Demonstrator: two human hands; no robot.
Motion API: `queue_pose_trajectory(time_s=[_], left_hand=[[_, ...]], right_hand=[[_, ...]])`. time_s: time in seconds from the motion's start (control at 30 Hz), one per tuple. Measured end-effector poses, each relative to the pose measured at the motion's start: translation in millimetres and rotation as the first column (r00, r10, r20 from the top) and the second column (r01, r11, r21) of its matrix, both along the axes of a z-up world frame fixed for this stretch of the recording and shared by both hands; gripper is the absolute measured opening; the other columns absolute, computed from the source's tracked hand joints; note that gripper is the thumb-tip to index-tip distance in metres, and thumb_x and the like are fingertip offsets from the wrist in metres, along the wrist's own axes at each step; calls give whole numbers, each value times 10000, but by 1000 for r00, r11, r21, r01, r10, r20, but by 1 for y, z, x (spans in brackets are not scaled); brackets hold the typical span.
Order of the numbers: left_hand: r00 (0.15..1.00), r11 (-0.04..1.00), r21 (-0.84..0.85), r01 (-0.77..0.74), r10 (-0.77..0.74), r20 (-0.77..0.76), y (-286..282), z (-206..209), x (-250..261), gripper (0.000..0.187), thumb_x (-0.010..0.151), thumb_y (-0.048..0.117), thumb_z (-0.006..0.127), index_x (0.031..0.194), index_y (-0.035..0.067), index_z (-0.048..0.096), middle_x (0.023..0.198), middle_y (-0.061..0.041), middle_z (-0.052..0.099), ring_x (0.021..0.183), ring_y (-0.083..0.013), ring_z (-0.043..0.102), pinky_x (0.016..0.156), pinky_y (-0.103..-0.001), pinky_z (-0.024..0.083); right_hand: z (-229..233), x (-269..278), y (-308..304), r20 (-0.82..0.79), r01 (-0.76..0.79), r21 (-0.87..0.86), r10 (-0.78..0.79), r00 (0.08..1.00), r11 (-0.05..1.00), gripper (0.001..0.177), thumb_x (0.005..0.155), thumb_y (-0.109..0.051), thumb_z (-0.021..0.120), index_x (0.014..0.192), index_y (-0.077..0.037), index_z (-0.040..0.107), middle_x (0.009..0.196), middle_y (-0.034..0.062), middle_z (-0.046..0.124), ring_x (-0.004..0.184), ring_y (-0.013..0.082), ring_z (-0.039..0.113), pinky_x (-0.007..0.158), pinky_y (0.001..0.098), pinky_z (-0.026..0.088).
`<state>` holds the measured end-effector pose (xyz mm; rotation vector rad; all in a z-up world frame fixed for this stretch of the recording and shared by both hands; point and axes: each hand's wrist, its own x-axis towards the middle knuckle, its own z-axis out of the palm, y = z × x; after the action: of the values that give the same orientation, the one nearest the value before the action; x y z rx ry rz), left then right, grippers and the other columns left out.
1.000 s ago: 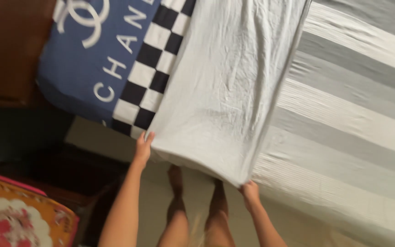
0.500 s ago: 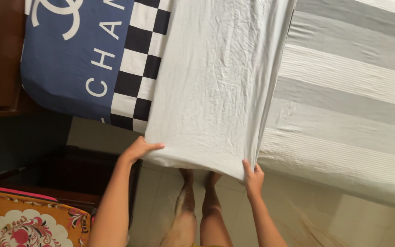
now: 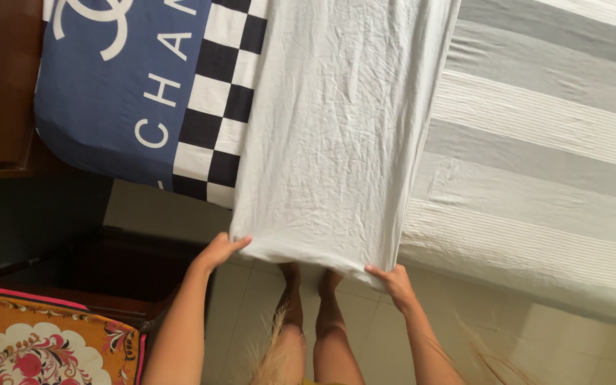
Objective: The recorder folds and smooths a striped bedsheet onto a bed.
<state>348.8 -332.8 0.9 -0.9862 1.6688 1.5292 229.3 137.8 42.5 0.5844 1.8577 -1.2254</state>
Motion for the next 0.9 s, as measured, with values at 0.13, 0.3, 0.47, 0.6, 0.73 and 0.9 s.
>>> queue_pose_trajectory(time_s=[0.13, 0.3, 0.47, 0.6, 0.73, 0.9], left_hand=[[997, 993, -115, -24, 15, -76, 1, 32, -2, 720, 752, 525, 808, 1143, -74, 726, 1038, -202, 786, 959, -289, 745, 864, -380, 559], [995, 975, -202, 94, -99, -15, -11, 38, 20, 766, 650, 487, 912, 1101, -101, 718, 1004, -212, 782, 944, -287, 757, 865, -373, 566], [941, 891, -305, 337, -316, 119, -29, -10, 77, 694, 619, 498, 890, 1133, 40, 795, 1061, -165, 777, 989, -277, 732, 902, -391, 551], [882, 846, -309, 435, -332, 335, -16, -6, 84, 634, 752, 592, 781, 1162, 108, 800, 1092, -120, 770, 1043, -264, 703, 927, -418, 530], [960, 998, -56, 5, 11, 278, -2, -18, 112, 735, 835, 667, 674, 1187, 30, 781, 1078, -145, 780, 997, -296, 690, 852, -449, 529], [976, 993, 3, 117, -115, 183, -7, -18, 122, 694, 695, 541, 875, 1156, 34, 766, 1077, -121, 828, 1041, -264, 765, 916, -370, 556]], right_hand=[[-6, 2, 2, 32, -11, -7, 12, 999, 1000, 474, 732, -312, 882, 998, 64, 767, 820, 121, 762, 680, 187, 688, 639, 333, 544], [-10, 10, 5, 22, 9, 9, -9, 1000, 1000, 470, 749, -317, 873, 996, 68, 766, 825, 119, 763, 691, 193, 687, 653, 341, 545], [-14, 19, 14, 33, 5, 20, -6, 999, 1000, 439, 794, -300, 843, 1000, 81, 772, 832, 123, 763, 695, 198, 678, 647, 351, 533], [-34, 31, 25, 22, 24, 32, -24, 999, 999, 420, 829, -296, 823, 1015, 77, 773, 861, 109, 775, 726, 177, 675, 680, 332, 532], [-48, 50, 36, 47, 136, -43, -134, 990, 990, 394, 885, -293, 772, 1067, 56, 758, 919, 94, 778, 767, 154, 676, 722, 319, 539], [-48, 67, 46, 104, 149, -84, -140, 985, 985, 356, 883, -246, 773, 1092, 41, 742, 938, 97, 764, 772, 157, 667, 723, 338, 536]])
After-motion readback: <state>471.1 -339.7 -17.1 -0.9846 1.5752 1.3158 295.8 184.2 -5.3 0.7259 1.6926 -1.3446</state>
